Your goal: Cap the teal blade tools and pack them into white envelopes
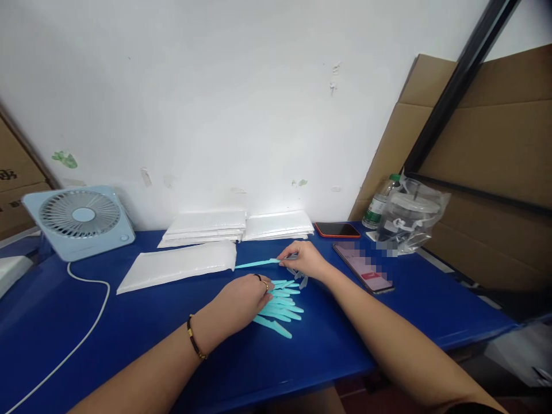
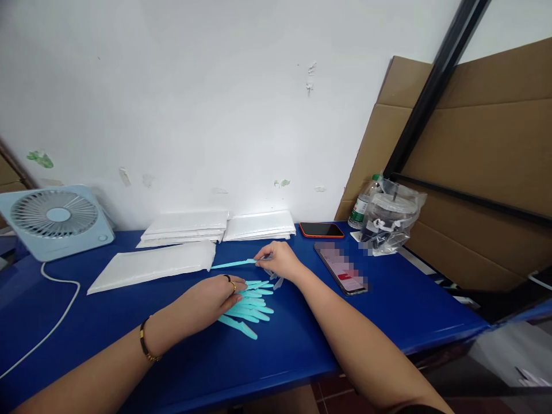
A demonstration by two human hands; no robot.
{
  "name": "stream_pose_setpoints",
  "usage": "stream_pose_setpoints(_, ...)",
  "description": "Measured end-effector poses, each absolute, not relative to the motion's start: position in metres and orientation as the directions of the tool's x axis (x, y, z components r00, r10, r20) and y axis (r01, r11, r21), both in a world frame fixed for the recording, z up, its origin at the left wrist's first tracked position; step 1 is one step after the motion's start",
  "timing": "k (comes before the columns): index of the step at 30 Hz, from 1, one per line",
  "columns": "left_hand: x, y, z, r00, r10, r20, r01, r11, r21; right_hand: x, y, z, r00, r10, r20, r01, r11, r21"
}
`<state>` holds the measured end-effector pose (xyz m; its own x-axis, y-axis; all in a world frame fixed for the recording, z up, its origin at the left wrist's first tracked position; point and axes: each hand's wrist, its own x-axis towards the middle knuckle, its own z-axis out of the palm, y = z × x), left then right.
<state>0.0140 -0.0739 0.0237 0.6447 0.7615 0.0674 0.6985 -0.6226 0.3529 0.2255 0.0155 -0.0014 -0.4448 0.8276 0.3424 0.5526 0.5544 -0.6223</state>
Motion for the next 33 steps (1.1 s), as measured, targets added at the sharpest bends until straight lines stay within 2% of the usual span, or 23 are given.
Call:
stream_pose_setpoints(5,0.013,-0.058,0.017,0.572,0.815,0.091,0.726,-0.555,0.406,0.233,0.01,0.013,-0.461,0.831,0.311,0.655,0.555,-0.513)
stream_pose_setpoints(10,0.002,-0.041,0.011,0.448,0.891,0.075,0.74,-0.417,0.528,0.243,0.006,0.018,-0.487,0.857,0.167,0.741,0.507,-0.44)
stream_pose_setpoints(15,-0.008,-0.034,0.011,0.377,0.926,0.003,0.764,-0.313,0.565,0.244,0.006,0.015,-0.512,0.846,0.15,0.696,0.511,-0.504)
stream_pose_setpoints(20,-0.011,-0.034,0.012,0.391,0.92,-0.025,0.749,-0.302,0.59,0.245,0.003,0.016,-0.532,0.84,0.108,0.647,0.485,-0.589)
stream_pose_setpoints(23,-0.011,-0.035,0.014,0.427,0.902,-0.059,0.74,-0.311,0.596,0.246,0.003,0.016,-0.544,0.833,0.099,0.641,0.489,-0.591)
stream_pose_setpoints(29,-0.012,-0.033,0.013,0.394,0.916,-0.075,0.755,-0.276,0.596,0.248,0.003,0.017,-0.549,0.834,0.056,0.67,0.479,-0.567)
stream_pose_setpoints(33,-0.016,-0.032,0.013,0.364,0.931,-0.029,0.702,-0.254,0.666,0.249,0.0,0.022,-0.554,0.818,0.156,0.639,0.538,-0.55)
